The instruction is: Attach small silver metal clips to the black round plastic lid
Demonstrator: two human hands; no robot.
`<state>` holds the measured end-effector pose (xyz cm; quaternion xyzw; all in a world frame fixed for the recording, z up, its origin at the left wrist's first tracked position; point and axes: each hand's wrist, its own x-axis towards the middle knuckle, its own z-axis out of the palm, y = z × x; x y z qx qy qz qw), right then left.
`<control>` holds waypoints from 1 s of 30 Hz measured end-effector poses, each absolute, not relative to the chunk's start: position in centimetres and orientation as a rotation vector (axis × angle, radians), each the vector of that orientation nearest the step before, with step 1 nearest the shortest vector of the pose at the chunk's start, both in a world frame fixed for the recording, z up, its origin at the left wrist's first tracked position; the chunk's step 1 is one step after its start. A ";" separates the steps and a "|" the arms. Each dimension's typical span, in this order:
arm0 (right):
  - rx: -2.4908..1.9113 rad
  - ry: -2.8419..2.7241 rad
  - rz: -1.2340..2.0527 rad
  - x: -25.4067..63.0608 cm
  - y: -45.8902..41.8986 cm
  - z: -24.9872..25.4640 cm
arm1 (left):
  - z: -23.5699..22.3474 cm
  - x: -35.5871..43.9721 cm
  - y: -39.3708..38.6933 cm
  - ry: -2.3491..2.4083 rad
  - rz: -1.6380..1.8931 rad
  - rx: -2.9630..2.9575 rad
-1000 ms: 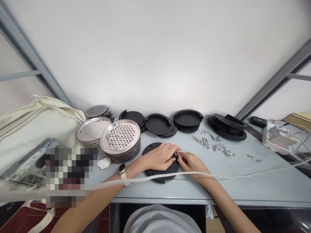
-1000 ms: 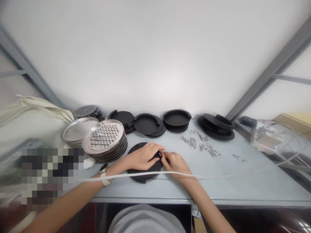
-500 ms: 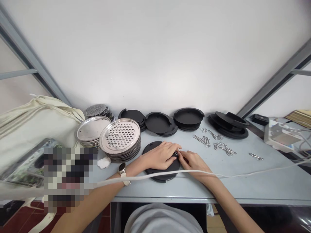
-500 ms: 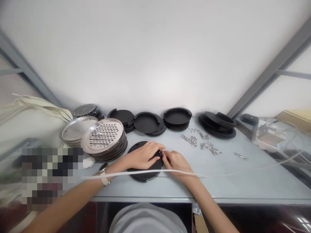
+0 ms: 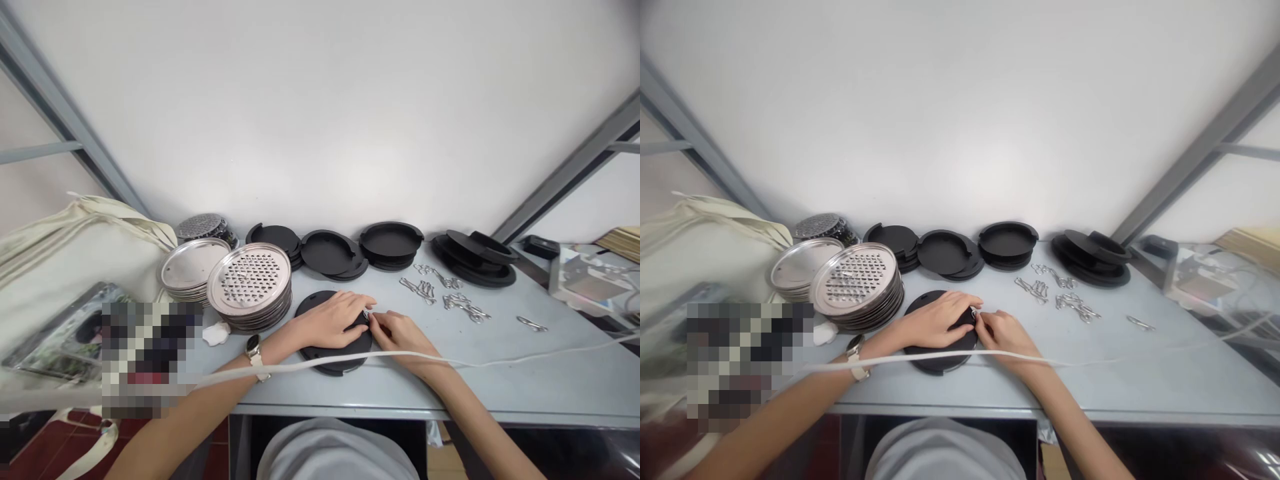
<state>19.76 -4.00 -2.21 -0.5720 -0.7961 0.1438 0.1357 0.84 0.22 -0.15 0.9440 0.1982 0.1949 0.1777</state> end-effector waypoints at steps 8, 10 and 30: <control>-1.664 -2.307 0.392 19.8 -3.9 -2.5 | -0.3 0.9 0.3 0.565 0.554 2.652; -1.660 -2.310 0.383 19.8 -3.9 -2.6 | -0.3 0.9 0.3 0.571 0.547 2.655; -1.657 -2.312 0.378 19.9 -3.9 -2.7 | -0.2 0.9 0.2 0.587 0.570 2.594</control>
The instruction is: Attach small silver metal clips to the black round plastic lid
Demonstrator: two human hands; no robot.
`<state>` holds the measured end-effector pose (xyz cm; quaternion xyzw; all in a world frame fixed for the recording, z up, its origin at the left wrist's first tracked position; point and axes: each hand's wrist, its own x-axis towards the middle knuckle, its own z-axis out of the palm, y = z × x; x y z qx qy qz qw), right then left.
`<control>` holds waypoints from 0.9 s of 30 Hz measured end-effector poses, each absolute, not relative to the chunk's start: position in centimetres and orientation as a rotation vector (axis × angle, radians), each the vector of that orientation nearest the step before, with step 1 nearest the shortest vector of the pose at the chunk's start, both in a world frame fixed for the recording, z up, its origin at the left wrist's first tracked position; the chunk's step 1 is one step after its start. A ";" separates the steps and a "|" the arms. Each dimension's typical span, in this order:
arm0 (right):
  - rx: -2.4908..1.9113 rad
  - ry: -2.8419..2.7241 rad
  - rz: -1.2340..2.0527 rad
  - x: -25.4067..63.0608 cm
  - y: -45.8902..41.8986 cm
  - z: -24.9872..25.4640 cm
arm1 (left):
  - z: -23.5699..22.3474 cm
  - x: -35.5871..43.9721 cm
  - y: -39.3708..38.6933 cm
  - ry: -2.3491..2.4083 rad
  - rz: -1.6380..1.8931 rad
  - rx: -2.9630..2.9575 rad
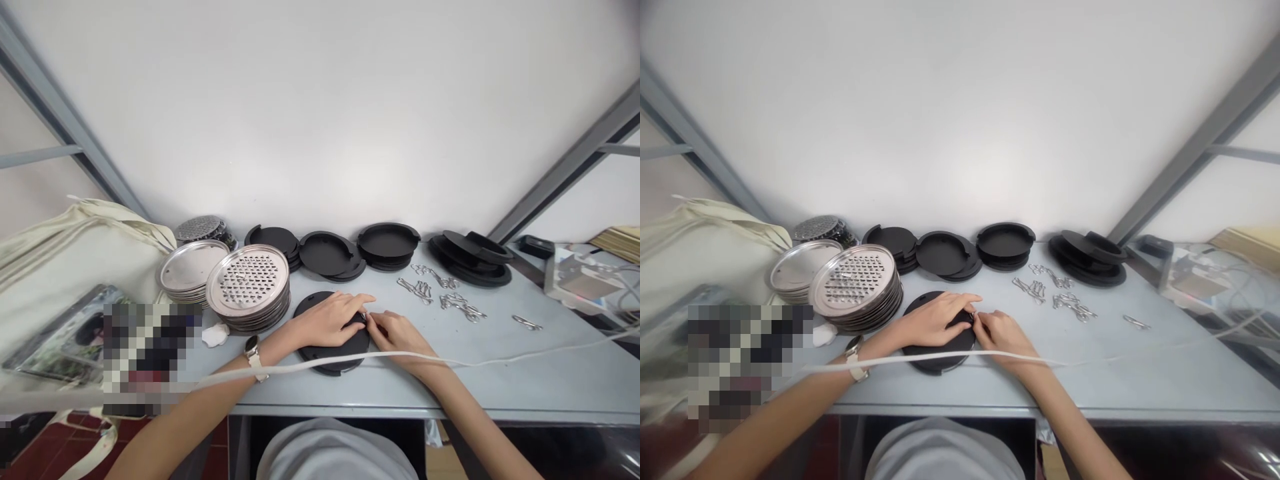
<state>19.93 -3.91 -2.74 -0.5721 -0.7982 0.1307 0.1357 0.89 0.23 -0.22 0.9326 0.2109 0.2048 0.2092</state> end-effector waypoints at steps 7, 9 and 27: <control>-1.666 -2.312 0.386 19.8 -3.9 -2.6 | -0.4 0.8 0.5 0.569 0.582 2.554; -1.662 -2.312 0.389 19.8 -3.9 -2.5 | -0.6 0.8 0.6 0.565 0.581 2.553; -1.638 -2.319 0.402 19.9 -3.9 -2.7 | -0.5 0.7 0.5 0.535 0.588 2.550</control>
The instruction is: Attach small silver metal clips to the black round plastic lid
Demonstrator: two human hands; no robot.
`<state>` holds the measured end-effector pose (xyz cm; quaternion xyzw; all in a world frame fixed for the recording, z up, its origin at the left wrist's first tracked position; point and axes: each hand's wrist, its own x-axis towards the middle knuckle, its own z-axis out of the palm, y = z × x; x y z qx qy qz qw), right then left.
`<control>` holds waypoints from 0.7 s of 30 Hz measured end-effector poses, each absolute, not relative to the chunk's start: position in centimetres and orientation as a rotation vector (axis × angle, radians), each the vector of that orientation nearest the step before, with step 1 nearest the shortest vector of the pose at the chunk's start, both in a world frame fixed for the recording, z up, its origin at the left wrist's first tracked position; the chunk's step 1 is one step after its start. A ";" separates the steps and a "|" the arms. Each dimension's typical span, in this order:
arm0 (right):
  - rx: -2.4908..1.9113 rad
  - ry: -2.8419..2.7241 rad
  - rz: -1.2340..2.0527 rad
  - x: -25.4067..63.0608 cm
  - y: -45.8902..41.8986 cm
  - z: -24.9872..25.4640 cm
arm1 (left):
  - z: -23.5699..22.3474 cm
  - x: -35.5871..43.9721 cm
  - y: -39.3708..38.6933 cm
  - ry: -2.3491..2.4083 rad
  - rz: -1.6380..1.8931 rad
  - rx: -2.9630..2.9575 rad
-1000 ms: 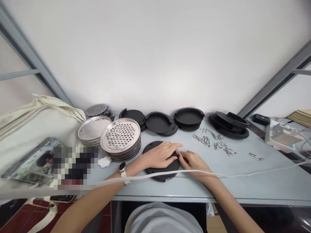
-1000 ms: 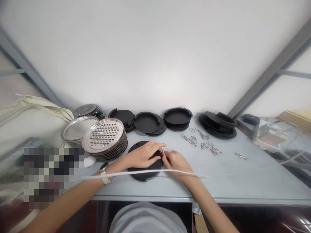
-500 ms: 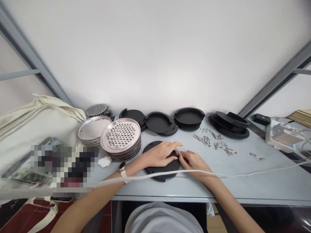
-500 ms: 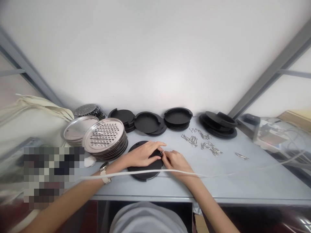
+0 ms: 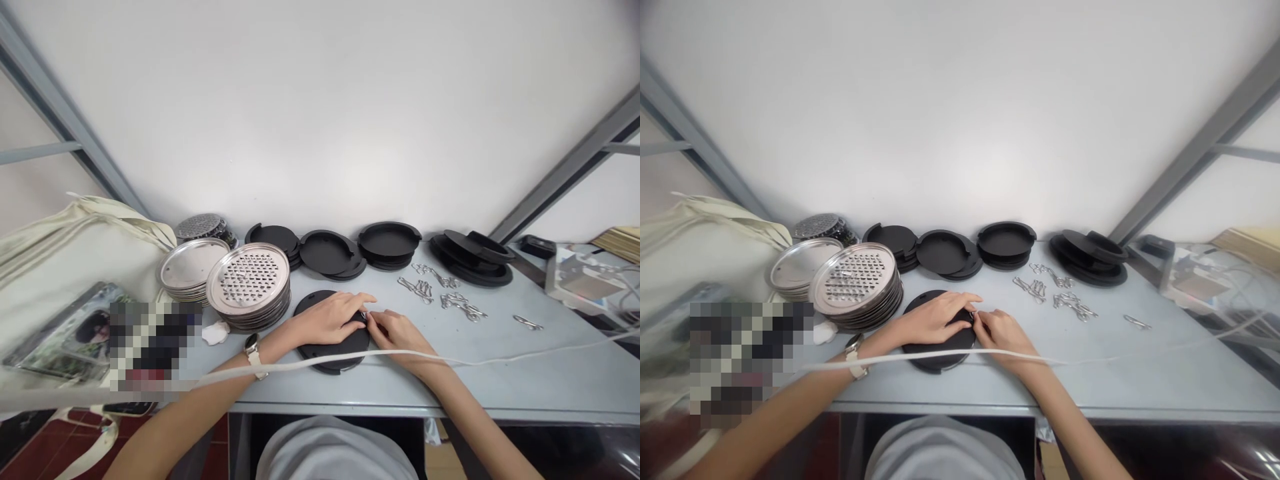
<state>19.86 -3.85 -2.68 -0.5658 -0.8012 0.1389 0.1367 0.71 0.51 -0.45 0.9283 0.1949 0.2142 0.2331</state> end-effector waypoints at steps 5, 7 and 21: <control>-1.645 -2.329 0.378 19.9 -3.9 -2.7 | -0.1 0.7 0.3 0.552 0.565 2.569; -1.637 -2.329 0.376 19.9 -3.9 -2.7 | 0.0 0.7 0.2 0.567 0.555 2.579; -1.615 -2.322 0.400 19.8 -3.8 -2.6 | -0.1 0.7 0.2 0.549 0.563 2.590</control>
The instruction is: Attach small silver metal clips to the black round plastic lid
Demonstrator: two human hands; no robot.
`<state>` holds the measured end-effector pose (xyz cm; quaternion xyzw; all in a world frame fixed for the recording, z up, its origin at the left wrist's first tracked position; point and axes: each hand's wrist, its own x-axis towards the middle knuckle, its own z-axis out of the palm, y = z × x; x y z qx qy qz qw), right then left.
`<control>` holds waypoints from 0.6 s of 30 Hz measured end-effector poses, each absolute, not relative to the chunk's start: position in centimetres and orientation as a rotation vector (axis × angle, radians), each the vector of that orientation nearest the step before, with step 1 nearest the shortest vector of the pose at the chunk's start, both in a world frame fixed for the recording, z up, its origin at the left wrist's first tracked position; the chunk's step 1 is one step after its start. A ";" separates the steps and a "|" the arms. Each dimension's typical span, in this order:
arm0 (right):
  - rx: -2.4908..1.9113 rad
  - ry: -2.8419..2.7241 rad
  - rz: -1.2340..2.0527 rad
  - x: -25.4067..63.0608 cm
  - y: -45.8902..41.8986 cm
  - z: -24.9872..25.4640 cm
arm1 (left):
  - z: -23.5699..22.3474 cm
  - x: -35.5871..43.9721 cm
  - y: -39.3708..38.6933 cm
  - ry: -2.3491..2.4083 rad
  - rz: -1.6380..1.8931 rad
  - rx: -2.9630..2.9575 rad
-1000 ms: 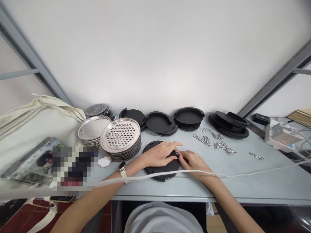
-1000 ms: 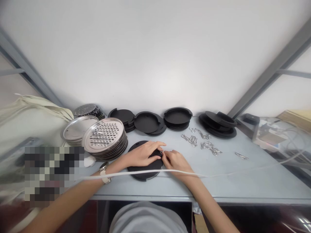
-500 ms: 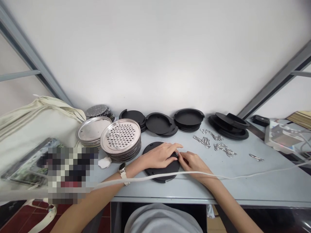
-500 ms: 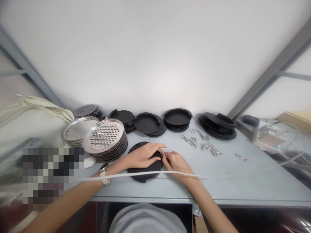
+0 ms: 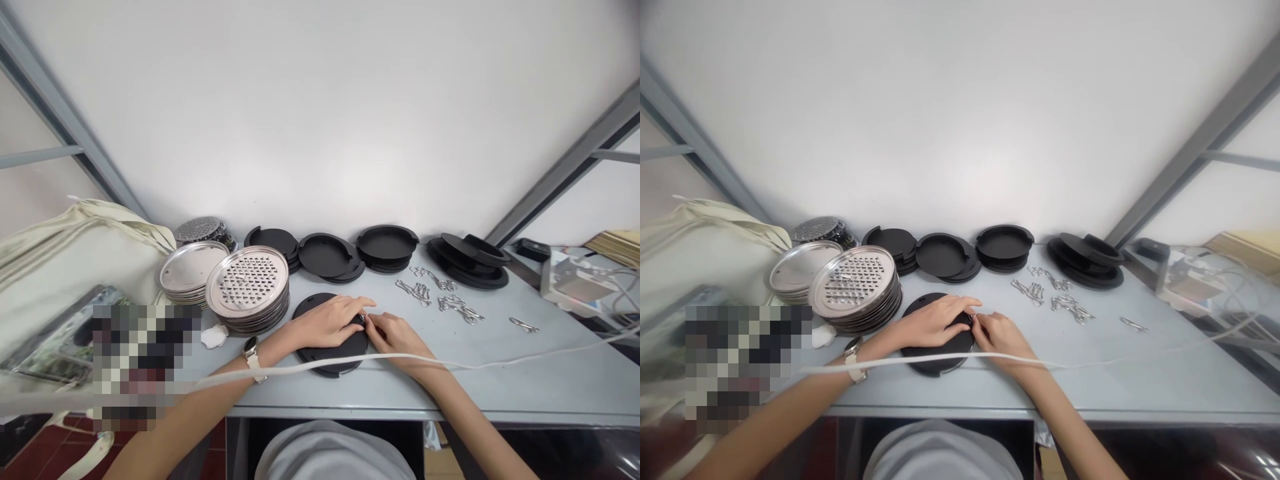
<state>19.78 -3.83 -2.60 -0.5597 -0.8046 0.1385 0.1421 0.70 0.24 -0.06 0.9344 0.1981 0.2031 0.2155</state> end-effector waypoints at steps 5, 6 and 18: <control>-1.597 -2.311 0.403 19.9 -3.8 -2.8 | -0.5 0.7 0.5 0.522 0.577 2.602; -1.594 -2.310 0.404 19.9 -3.8 -2.8 | -0.5 0.7 0.5 0.517 0.578 2.605; -1.634 -2.330 0.376 19.8 -4.0 -2.6 | -0.4 0.7 0.5 0.537 0.585 2.537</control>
